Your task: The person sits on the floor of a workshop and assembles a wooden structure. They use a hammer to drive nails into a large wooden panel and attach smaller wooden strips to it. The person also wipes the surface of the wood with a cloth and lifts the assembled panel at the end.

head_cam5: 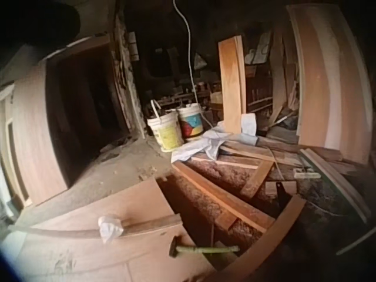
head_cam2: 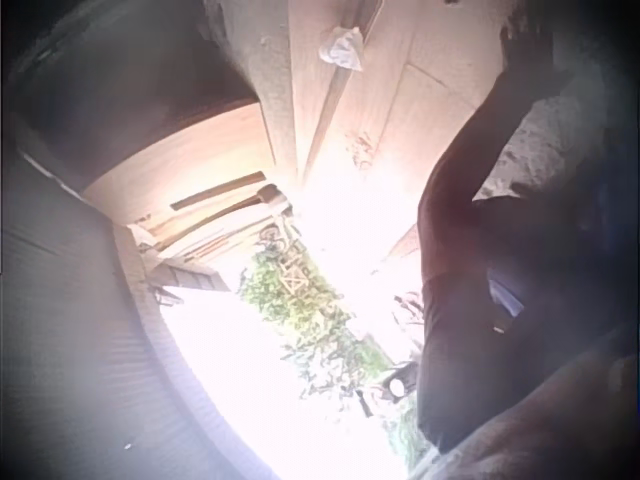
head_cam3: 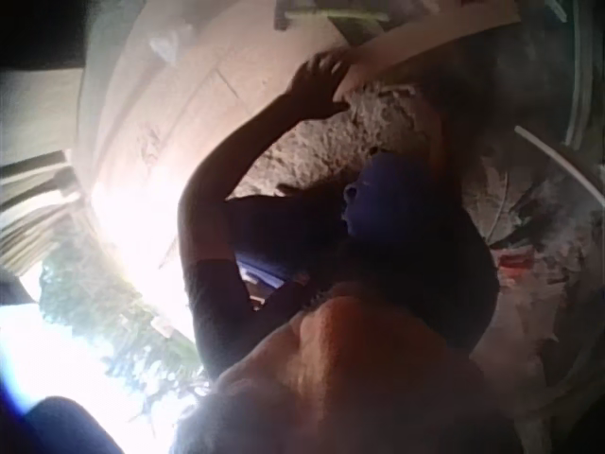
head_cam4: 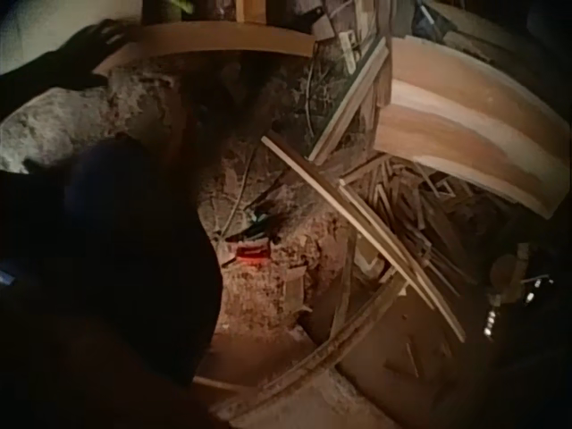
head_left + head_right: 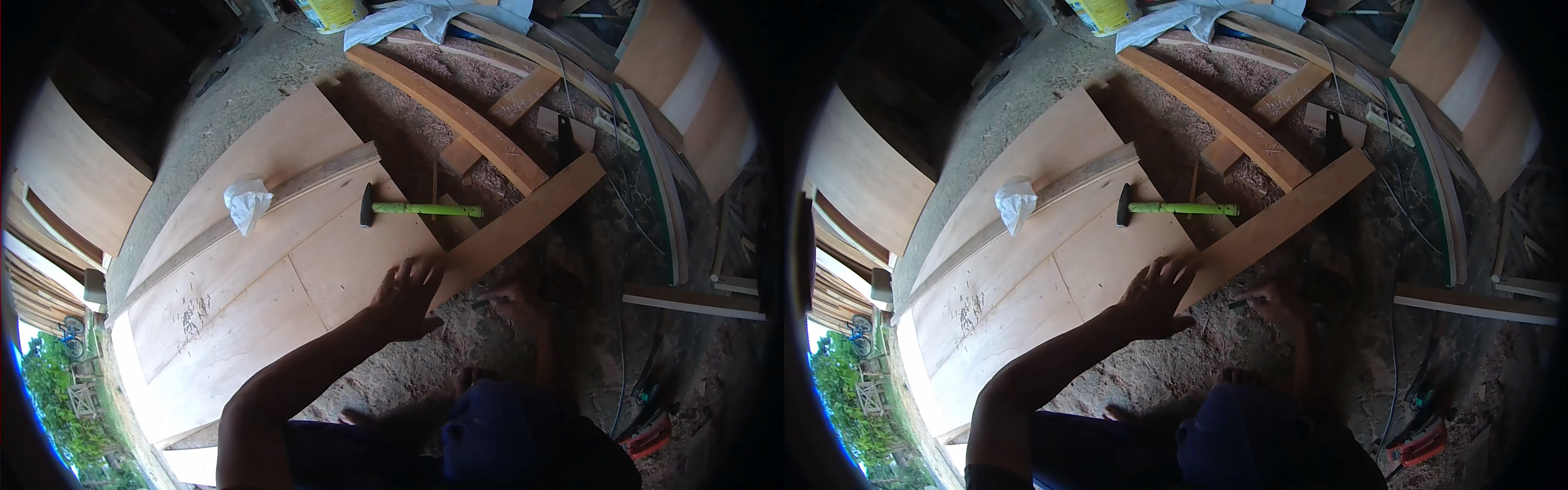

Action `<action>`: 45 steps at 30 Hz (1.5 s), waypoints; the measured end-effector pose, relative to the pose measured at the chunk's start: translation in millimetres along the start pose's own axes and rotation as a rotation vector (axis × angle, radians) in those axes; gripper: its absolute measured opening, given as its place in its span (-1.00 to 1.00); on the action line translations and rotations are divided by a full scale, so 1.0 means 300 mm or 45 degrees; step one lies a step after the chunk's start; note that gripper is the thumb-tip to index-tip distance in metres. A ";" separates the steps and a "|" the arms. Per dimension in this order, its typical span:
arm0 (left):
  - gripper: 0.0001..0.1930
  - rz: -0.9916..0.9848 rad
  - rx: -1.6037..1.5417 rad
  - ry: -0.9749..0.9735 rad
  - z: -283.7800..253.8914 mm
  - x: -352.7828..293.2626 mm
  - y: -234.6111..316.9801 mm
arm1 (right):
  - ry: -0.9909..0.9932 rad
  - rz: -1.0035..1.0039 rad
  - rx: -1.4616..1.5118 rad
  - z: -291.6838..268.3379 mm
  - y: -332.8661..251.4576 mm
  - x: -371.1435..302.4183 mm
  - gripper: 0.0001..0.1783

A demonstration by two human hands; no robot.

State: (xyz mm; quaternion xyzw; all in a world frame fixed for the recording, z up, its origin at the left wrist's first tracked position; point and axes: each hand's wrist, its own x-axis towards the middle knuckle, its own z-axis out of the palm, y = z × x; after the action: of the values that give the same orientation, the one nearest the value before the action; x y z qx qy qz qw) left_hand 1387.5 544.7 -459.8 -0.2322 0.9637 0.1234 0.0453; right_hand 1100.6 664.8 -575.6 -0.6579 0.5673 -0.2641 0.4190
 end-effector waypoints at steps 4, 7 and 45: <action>-0.23 -0.065 0.117 0.015 0.061 -0.066 -0.010 | 0.000 -0.243 -0.019 -0.007 -0.334 0.036 -0.68; -0.37 -0.058 -0.020 0.115 0.067 -0.075 -0.016 | -0.179 -0.232 0.239 -0.113 -0.531 0.024 -0.70; -0.65 -0.412 -1.172 0.267 0.022 0.032 -0.491 | 0.008 0.091 -0.009 0.511 0.121 -0.377 -0.49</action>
State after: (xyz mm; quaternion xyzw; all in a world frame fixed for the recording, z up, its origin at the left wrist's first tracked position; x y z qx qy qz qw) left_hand 1446.7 415.3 -499.5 -0.3860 0.7603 0.5032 -0.1404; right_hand 1183.0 812.7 -670.2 -0.6378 0.5928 -0.2491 0.4240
